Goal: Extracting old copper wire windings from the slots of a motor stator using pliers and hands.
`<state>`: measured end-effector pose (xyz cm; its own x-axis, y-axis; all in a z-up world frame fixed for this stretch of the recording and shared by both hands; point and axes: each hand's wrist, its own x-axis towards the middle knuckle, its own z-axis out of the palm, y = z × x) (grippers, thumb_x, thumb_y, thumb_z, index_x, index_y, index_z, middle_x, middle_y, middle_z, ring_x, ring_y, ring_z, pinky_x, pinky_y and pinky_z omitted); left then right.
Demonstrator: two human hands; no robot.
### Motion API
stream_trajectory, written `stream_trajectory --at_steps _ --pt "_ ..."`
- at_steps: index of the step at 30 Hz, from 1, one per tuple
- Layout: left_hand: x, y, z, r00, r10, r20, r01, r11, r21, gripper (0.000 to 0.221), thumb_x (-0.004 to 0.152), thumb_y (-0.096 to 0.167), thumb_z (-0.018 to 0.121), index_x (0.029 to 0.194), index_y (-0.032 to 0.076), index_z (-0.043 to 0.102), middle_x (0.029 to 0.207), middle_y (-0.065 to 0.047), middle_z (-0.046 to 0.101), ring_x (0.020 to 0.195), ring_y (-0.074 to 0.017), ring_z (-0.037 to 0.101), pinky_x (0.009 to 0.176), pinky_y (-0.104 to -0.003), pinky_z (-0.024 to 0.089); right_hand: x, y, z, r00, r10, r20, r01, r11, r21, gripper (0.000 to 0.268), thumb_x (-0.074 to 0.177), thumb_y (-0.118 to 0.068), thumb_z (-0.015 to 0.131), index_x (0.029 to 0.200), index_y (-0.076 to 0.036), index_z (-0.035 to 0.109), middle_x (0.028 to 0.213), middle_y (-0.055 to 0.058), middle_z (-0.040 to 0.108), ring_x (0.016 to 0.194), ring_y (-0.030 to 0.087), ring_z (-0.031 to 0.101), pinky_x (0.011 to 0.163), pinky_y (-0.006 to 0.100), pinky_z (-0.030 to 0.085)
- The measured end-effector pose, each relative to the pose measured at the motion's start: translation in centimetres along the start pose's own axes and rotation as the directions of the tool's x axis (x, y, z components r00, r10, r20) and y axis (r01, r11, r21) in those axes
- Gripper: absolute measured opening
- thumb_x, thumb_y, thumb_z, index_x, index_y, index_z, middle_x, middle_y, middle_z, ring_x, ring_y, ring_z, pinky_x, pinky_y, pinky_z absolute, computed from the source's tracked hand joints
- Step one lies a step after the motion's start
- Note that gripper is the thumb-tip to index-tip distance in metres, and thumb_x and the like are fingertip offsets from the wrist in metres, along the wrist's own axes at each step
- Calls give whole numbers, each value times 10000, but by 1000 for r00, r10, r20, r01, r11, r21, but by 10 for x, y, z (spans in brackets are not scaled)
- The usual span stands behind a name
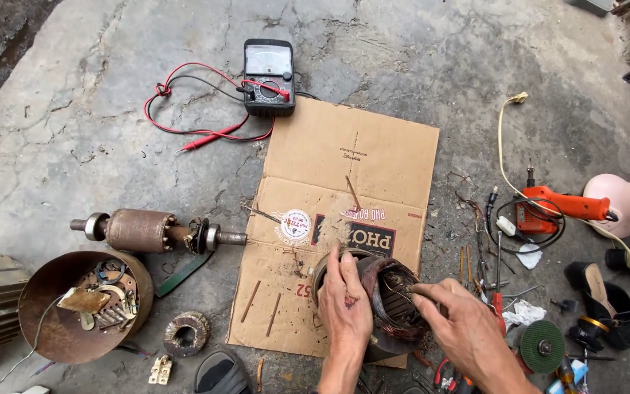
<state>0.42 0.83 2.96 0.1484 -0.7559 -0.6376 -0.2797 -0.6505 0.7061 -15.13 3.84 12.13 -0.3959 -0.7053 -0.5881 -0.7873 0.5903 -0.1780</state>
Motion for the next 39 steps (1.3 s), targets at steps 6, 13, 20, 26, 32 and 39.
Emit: stream_trajectory --at_steps 6,13,20,26,32,39 --pt "0 -4 -2 998 54 30 -53 998 -31 676 1105 505 276 1643 162 499 1413 -130 780 1246 -364 739 1088 -495 514 47 11 18 894 -393 216 448 763 -466 125 938 -303 711 957 -212 795 948 -3 688 854 263 723 746 444 613" --pt "-4 -11 -3 996 55 64 -53 998 -35 621 1117 453 279 1628 169 487 1348 -3 833 1239 -250 732 1109 -437 490 43 4 -8 967 90 239 -126 982 142 231 975 -169 804 937 -11 967 761 63 825 617 158 599 592 305 463" --pt "-4 -17 -6 994 13 112 -7 998 -55 623 1103 445 266 1624 197 501 1386 7 815 1246 -261 719 1109 -454 484 30 4 -32 899 318 302 -394 888 238 368 1010 -121 743 1336 -68 904 1034 155 966 893 239 869 765 380 665" --pt "-6 -21 -7 994 -10 113 21 995 -98 610 1099 416 298 1611 190 539 1352 1 845 1245 -239 738 1111 -442 491 18 72 -13 926 -322 197 334 942 -31 320 808 -172 835 1066 -319 954 855 -168 977 648 14 909 600 218 716" --pt "-10 -26 -13 993 -36 111 50 990 -134 599 1094 403 315 1592 210 588 1351 19 859 1268 -195 745 1116 -406 513 22 90 29 825 -333 457 502 803 -321 374 958 -482 728 1331 -454 733 824 -35 895 647 259 871 562 432 668" --pt "-14 -23 -20 996 -34 80 50 978 -204 591 1101 365 318 1557 140 619 1323 -10 875 1270 -165 794 1137 -377 558 22 66 41 723 -339 602 640 659 -397 214 1076 -432 644 1022 -226 669 680 124 760 645 404 778 553 578 575"
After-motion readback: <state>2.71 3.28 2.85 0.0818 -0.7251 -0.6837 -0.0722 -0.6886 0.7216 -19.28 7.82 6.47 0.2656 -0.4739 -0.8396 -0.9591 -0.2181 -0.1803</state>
